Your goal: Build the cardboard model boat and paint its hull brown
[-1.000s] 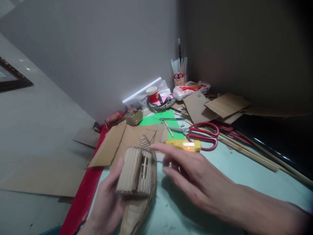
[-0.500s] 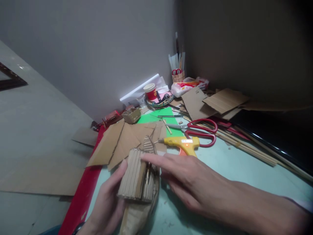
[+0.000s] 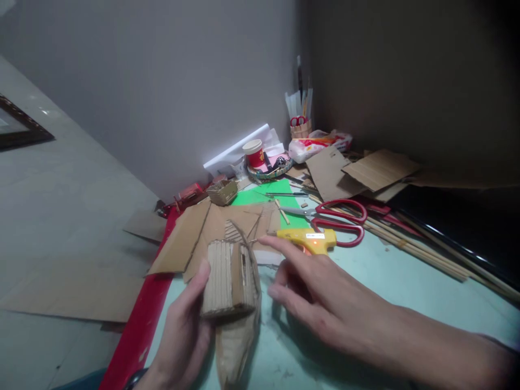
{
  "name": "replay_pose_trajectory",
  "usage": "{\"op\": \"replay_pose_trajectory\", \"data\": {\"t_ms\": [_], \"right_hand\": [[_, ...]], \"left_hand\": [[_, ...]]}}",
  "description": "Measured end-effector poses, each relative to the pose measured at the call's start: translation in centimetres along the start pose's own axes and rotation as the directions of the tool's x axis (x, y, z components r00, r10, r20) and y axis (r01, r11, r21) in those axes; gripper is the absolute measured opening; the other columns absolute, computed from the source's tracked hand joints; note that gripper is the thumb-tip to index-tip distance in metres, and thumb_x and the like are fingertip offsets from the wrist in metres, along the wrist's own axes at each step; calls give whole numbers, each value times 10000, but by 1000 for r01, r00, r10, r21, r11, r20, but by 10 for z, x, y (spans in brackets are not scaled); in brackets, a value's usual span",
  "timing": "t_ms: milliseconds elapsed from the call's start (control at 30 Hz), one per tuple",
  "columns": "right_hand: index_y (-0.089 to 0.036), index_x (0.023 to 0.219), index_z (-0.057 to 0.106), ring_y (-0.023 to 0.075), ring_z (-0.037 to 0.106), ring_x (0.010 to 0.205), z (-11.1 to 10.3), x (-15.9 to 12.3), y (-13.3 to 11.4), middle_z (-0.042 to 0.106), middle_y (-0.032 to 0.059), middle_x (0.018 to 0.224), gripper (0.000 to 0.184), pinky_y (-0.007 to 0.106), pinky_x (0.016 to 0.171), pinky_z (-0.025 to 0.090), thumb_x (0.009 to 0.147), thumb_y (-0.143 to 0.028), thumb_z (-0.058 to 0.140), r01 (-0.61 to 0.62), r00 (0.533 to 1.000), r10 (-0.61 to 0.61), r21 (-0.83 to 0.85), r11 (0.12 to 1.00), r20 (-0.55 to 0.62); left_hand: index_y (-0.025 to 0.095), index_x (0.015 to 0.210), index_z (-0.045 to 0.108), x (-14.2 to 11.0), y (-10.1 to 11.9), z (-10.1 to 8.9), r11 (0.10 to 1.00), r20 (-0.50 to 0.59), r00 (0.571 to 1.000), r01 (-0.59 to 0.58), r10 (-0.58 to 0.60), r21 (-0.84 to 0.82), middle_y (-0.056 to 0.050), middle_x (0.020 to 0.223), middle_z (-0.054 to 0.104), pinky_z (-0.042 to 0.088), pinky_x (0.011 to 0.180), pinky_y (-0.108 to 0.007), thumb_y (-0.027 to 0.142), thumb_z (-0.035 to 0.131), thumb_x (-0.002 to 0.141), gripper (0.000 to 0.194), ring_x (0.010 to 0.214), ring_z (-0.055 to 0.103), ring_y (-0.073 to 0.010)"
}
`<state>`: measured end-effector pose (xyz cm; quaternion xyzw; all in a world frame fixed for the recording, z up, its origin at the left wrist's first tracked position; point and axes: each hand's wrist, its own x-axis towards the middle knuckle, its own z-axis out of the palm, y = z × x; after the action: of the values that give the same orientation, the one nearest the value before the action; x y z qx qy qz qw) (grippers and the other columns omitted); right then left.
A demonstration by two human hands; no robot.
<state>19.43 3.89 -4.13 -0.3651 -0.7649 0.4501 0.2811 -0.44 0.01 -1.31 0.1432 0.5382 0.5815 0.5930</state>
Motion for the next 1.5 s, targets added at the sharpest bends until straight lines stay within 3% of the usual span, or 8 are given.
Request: {"op": "replay_pose_trajectory", "data": {"t_ms": [200,367,500,733,967,1167,1367,1500], "right_hand": [[-220,1333,456,178,606,703,4,2,-21,645,13,826,476,297,649,487,898,-396,534,-158,979,134,158,975,152],[-222,1469,324,186,629,756,10,0,-16,653,28,883,634,311,689,522,887,-341,545,-173,974,148,143,974,171],[-270,1575,100,177,638,779,16,0,-9,647,18,920,786,309,728,534,919,-315,532,-163,983,146,163,973,113],[-160,1578,107,240,681,820,19,1,-6,686,41,846,782,386,795,553,935,-344,514,-74,996,68,105,992,60],[-188,1564,105,231,666,779,21,2,0,644,43,868,745,388,739,569,947,-320,501,-48,999,51,136,990,-14],[-206,1561,205,242,657,736,16,3,-7,657,53,826,734,381,718,574,929,-332,557,-31,998,38,123,992,-52],[-255,1540,198,204,666,825,8,-1,-10,647,57,1005,665,393,775,569,949,-287,501,-21,997,26,80,997,-66],[-252,1512,270,220,651,967,-1,-2,-7,609,107,1183,601,401,818,576,953,-258,489,194,952,-233,-197,961,-198]], "left_hand": [[194,1259,673,0,-5,5,998,1,998,-60,60,-5,-51,1274,711,428,1120,-380,344,666,878,409,1283,569,-284],[211,1316,624,0,-11,4,997,45,996,-74,74,-8,-32,1425,604,332,1185,-388,408,708,838,524,1419,406,-291],[260,1424,514,-1,-10,3,997,80,993,-83,83,-9,-8,1495,533,296,1198,-383,421,692,851,621,1454,344,-279],[289,1548,275,-2,-11,-1,999,232,972,-37,40,-17,-75,1539,472,311,1171,-446,388,641,895,755,1406,418,-320],[278,1545,271,-3,-15,-7,995,289,952,-97,98,-19,-89,1498,519,274,1176,-443,386,704,837,836,1412,401,-331],[246,1556,225,-1,-19,-7,975,464,867,-219,179,33,-153,1457,549,393,1096,-449,258,856,669,1088,1349,478,-384],[196,1466,419,-3,-13,-4,992,422,903,-118,85,51,-162,1200,714,513,955,-417,149,813,698,864,1171,631,-358],[165,1232,634,-7,-12,-4,998,323,946,-26,8,51,-129,1022,764,579,791,-361,55,743,725,530,910,730,-278]]}}
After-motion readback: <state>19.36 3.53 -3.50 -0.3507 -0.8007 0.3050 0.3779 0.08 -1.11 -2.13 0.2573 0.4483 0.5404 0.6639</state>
